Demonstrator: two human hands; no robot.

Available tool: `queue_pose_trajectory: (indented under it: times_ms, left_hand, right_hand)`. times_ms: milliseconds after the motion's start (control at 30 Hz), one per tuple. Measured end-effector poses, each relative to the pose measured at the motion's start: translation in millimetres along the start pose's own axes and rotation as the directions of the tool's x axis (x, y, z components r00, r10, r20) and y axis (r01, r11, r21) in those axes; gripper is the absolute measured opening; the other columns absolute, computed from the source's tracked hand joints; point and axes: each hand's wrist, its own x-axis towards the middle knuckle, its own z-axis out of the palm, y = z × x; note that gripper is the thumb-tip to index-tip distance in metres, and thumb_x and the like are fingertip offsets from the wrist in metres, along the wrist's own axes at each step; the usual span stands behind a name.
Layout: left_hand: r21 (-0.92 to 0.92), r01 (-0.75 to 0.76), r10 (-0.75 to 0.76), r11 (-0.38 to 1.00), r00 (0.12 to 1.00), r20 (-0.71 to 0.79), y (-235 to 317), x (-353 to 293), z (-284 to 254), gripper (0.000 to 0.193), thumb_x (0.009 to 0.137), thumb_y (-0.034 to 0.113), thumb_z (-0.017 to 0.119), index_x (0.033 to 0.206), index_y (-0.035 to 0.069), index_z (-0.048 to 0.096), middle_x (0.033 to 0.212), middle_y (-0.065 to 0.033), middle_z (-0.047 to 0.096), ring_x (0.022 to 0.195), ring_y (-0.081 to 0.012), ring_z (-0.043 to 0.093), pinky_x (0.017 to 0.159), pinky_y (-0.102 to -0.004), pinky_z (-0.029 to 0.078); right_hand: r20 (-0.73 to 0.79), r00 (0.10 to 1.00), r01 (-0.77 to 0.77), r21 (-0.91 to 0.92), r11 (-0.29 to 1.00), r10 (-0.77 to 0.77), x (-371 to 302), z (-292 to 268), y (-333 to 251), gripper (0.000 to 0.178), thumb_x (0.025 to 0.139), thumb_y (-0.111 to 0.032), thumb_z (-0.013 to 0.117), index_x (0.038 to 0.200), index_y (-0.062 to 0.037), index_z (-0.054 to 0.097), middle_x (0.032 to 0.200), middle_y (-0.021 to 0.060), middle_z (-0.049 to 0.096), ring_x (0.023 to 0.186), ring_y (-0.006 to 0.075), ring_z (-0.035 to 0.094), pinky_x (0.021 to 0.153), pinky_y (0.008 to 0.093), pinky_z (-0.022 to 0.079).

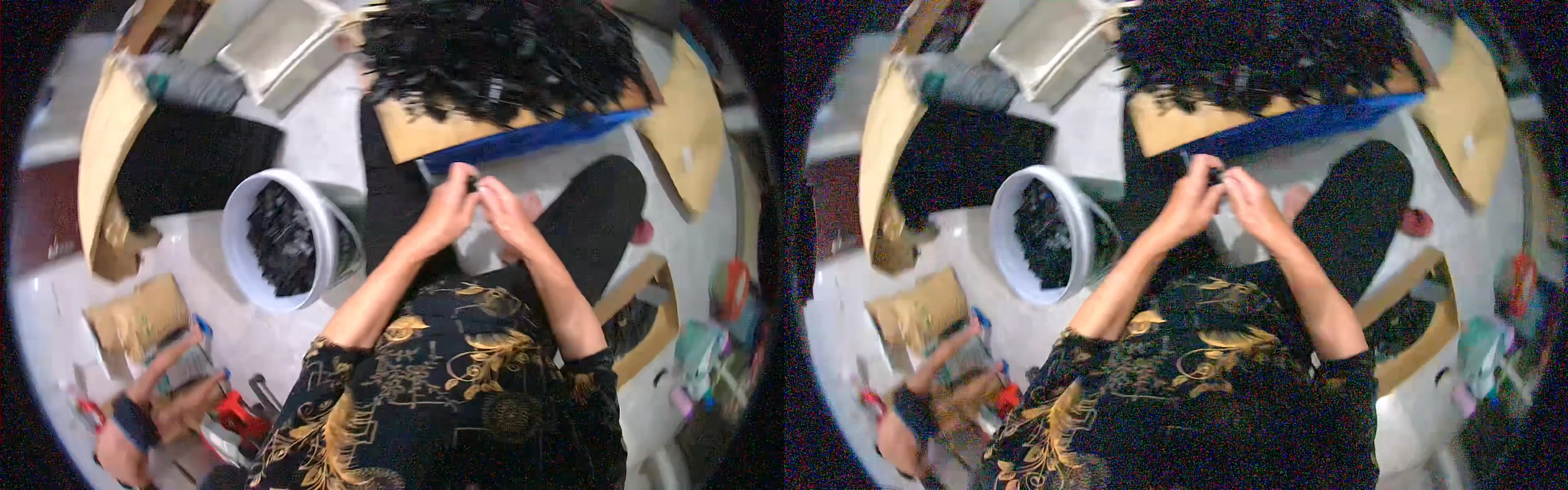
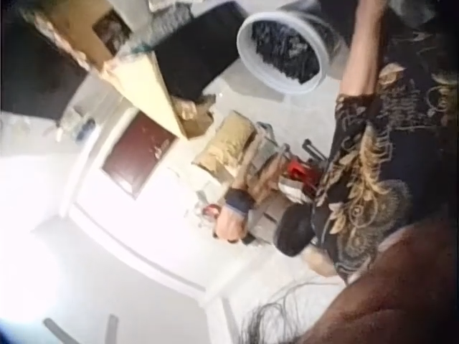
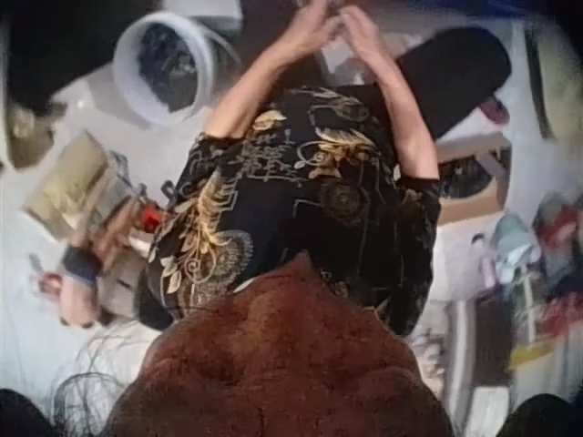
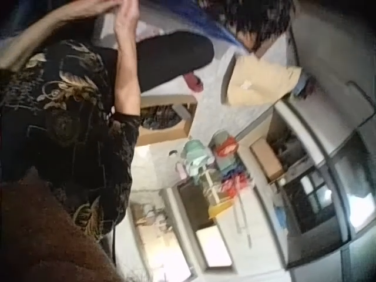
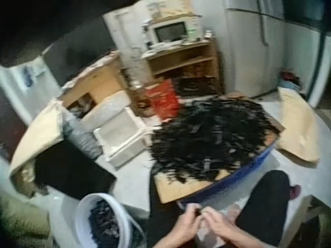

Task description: Sorting small black plastic components from a blue tray into a white bucket while inspecting them.

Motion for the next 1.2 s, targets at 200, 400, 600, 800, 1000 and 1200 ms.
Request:
queue_pose_trajectory:
  times_ms: [200,400,600,800,1000,1200]
  left_hand:
    - [0.091,-0.089,0.100,0.992,0.988,-0.121,-1.7,-16.4,-3.6,0.027,0.079,0.004,0.049,0.102,0.002,0.036,0.085,-0.0270,0.053,0.081,-0.0471,0.051,0.067,-0.0497,0.040]
    - [0.271,0.155,-0.021,0.950,0.898,-0.440,12.4,-82.5,-95.9,0.026,0.079,0.011,0.049,0.104,0.006,0.049,0.087,-0.0220,0.057,0.080,-0.0378,0.058,0.067,-0.0444,0.046]
    - [0.458,0.633,-0.081,0.624,0.635,-0.768,-24.4,-176.6,-222.5,0.027,0.084,0.012,0.049,0.110,0.005,0.048,0.091,-0.0185,0.060,0.075,-0.0333,0.060,0.068,-0.0388,0.047]
    - [0.528,0.228,0.194,0.818,0.756,-0.626,-22.6,-119.0,-209.2,0.029,0.081,0.008,0.055,0.108,-0.001,0.051,0.104,-0.0163,0.055,0.096,-0.0238,0.054,0.084,-0.0313,0.042]
    - [0.144,0.088,-0.016,0.986,0.898,-0.441,-45.1,6.1,-147.6,0.029,0.084,0.014,0.054,0.110,0.001,0.049,0.102,-0.0130,0.058,0.090,-0.0206,0.059,0.073,-0.0303,0.047]
    - [-0.575,0.245,-0.527,0.781,0.753,-0.395,-69.1,63.9,-138.9,0.030,0.081,0.013,0.057,0.108,0.004,0.049,0.094,-0.0066,0.055,0.078,-0.0149,0.056,0.064,-0.0274,0.046]
  right_hand:
    - [0.000,0.995,0.102,-0.143,0.984,-0.103,-3.9,10.7,-13.4,0.017,0.094,-0.022,0.039,0.090,-0.0095,0.050,0.056,-0.0058,0.035,0.047,0.0040,0.031,0.041,0.0209,0.024]
    - [0.228,0.963,-0.167,0.103,0.980,0.140,-8.7,15.4,-16.3,0.018,0.094,-0.027,0.043,0.087,-0.0111,0.049,0.053,-0.0066,0.034,0.042,0.0021,0.027,0.036,0.0185,0.021]
    - [0.086,0.971,-0.235,0.167,0.958,0.223,-2.9,10.3,-14.6,0.022,0.092,-0.031,0.045,0.083,-0.0122,0.049,0.052,-0.0063,0.033,0.042,0.0031,0.028,0.037,0.0185,0.022]
    - [0.089,0.966,-0.255,0.168,0.952,0.243,-1.1,14.6,-11.0,0.021,0.092,-0.030,0.045,0.082,-0.0118,0.049,0.053,-0.0074,0.033,0.041,0.0024,0.027,0.036,0.0189,0.021]
    - [0.035,0.982,-0.191,0.163,0.968,0.188,1.7,3.4,12.6,0.021,0.092,-0.029,0.046,0.081,-0.0111,0.048,0.050,-0.0069,0.033,0.039,0.0028,0.028,0.034,0.0195,0.023]
    - [-0.040,0.986,-0.153,0.122,0.981,0.159,2.5,0.1,34.6,0.019,0.092,-0.027,0.046,0.081,-0.0113,0.048,0.050,-0.0075,0.033,0.038,0.0029,0.028,0.034,0.0195,0.023]
